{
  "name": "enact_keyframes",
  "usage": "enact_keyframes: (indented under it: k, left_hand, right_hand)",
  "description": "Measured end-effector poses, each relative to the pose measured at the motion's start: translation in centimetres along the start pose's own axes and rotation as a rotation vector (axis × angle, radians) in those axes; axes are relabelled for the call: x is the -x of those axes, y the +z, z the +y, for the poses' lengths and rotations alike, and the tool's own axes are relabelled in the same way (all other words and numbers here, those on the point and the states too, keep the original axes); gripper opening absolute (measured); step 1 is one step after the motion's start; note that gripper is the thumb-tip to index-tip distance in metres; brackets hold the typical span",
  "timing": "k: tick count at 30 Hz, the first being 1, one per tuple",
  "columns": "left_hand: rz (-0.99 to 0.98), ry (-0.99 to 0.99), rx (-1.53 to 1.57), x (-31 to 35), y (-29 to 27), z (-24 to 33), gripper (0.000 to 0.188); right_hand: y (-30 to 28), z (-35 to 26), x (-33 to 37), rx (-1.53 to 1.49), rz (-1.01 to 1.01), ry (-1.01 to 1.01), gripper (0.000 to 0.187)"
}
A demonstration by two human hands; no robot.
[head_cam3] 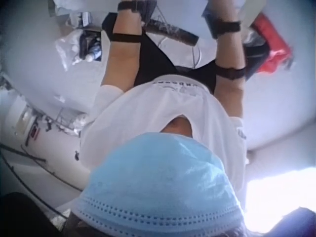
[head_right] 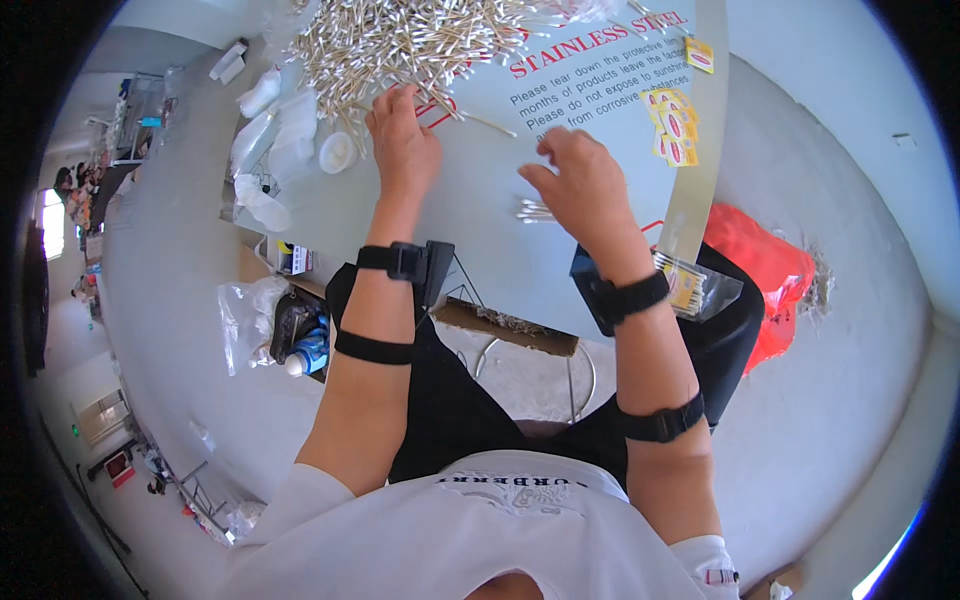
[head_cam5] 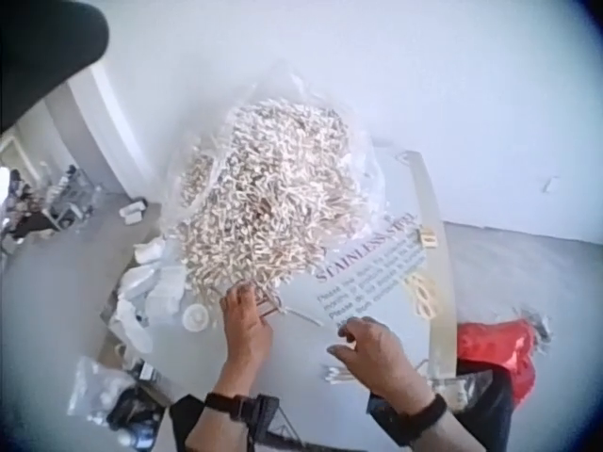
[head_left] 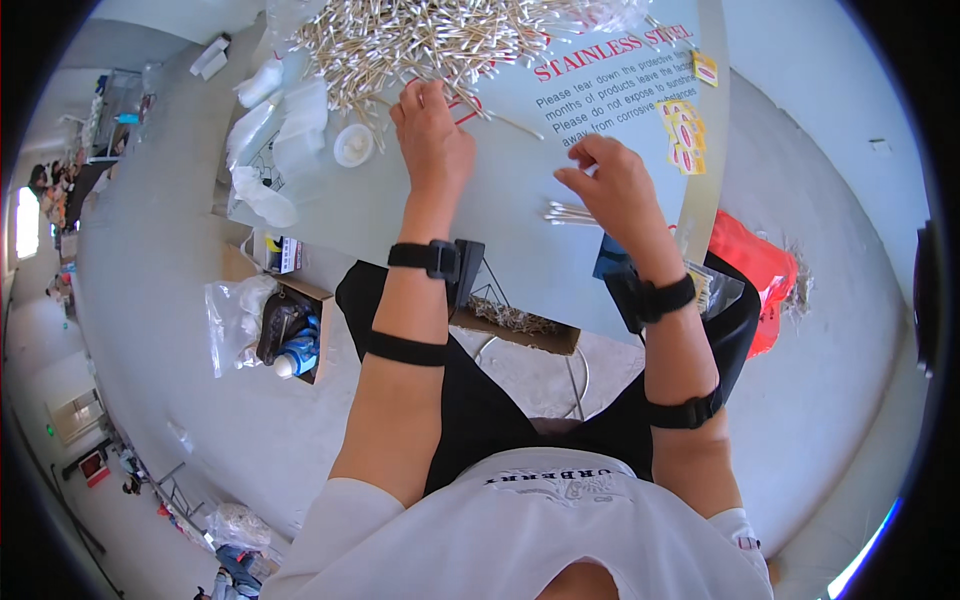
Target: Packaging and organizing cotton swabs into small plastic bags.
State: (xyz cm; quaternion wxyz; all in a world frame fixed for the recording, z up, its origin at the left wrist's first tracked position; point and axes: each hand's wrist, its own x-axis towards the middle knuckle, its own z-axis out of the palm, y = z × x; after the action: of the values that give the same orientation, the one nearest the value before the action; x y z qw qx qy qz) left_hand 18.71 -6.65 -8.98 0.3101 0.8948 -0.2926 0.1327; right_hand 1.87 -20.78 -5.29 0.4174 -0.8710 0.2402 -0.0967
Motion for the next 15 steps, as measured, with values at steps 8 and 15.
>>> enact_keyframes:
  k: [8, 15]
  left_hand:
    - [-0.050, -0.045, -0.097, -2.2, 1.0, -1.8, 0.027]
    - [0.042, 0.040, -0.014, -1.7, 0.9, -2.2, 0.018]
  right_hand:
    - [7.1, -4.2, -7.5, 0.292, 0.184, -0.176, 0.030]
    - [7.5, -2.9, -9.7, 0.074, 0.092, 0.011, 0.016]
